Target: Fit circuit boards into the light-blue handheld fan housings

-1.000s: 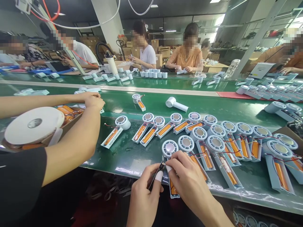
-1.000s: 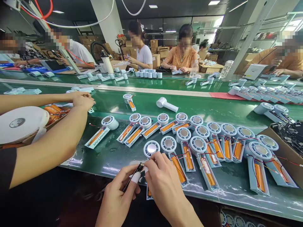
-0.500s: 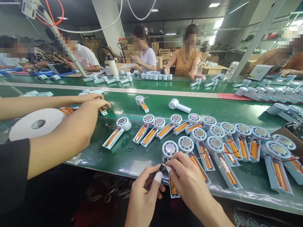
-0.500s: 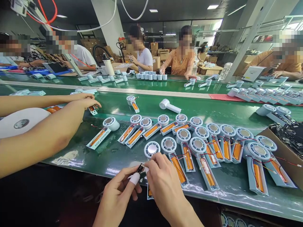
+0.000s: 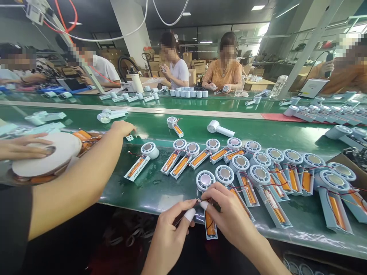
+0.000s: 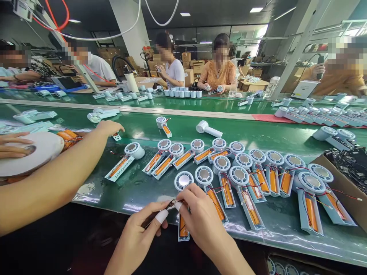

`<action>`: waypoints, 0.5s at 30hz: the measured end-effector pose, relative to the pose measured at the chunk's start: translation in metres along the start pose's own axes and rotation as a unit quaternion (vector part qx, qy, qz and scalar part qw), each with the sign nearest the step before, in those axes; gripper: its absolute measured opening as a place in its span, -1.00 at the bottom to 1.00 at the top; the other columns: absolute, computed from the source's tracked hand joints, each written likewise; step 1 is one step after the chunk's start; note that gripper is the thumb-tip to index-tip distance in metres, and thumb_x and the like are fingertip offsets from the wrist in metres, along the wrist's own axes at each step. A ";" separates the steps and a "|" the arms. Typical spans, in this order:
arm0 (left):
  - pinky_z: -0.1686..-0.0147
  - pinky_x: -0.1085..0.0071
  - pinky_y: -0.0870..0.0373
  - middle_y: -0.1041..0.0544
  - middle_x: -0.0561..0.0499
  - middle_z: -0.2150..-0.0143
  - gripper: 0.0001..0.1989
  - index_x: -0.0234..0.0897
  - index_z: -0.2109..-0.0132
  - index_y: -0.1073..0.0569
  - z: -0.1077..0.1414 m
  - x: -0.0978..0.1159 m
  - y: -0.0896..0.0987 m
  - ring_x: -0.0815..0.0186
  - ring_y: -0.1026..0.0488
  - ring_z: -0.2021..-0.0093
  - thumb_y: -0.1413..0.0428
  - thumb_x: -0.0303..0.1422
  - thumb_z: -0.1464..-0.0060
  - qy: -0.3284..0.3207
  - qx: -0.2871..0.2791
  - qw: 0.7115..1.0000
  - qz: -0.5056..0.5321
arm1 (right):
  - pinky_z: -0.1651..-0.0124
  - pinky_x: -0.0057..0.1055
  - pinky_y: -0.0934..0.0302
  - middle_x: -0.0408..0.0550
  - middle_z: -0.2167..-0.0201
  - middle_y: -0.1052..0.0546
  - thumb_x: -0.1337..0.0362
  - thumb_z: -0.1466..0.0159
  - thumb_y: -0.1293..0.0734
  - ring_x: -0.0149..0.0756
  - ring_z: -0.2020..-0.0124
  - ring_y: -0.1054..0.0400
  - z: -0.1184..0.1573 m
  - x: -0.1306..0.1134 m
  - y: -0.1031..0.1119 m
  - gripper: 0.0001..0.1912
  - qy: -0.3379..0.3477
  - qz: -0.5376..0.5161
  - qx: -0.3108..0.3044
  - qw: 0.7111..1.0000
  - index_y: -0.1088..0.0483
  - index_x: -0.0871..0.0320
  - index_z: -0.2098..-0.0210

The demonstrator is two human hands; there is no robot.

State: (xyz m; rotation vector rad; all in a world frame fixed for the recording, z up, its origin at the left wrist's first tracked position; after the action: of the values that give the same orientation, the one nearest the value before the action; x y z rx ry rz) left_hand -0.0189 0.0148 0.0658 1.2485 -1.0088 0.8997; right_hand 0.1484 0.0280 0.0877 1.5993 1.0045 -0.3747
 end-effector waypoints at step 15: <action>0.33 0.44 -0.48 -0.61 0.04 0.33 -0.73 -0.16 0.01 -0.52 -0.008 -0.001 0.010 0.29 -0.54 0.37 -0.03 -0.19 -0.29 0.001 -0.018 0.999 -0.050 | 0.12 -0.35 -0.36 -0.02 0.12 -0.54 0.34 -0.42 -0.19 -0.22 0.14 -0.47 0.012 0.002 0.019 -0.77 -0.040 0.015 0.045 0.998 -0.44 0.08 0.02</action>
State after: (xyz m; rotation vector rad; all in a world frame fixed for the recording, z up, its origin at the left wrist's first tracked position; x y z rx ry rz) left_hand -0.0277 0.0236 0.0677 1.2565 -0.9489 0.8013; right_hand 0.1674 0.0186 0.0952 1.6657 0.9124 -0.4665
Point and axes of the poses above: each hand's wrist, its own z-axis away from the middle knuckle, its own y-axis out of the back of the hand, x = y × z, the point moved 4 cm from there along -z, towards the middle knuckle
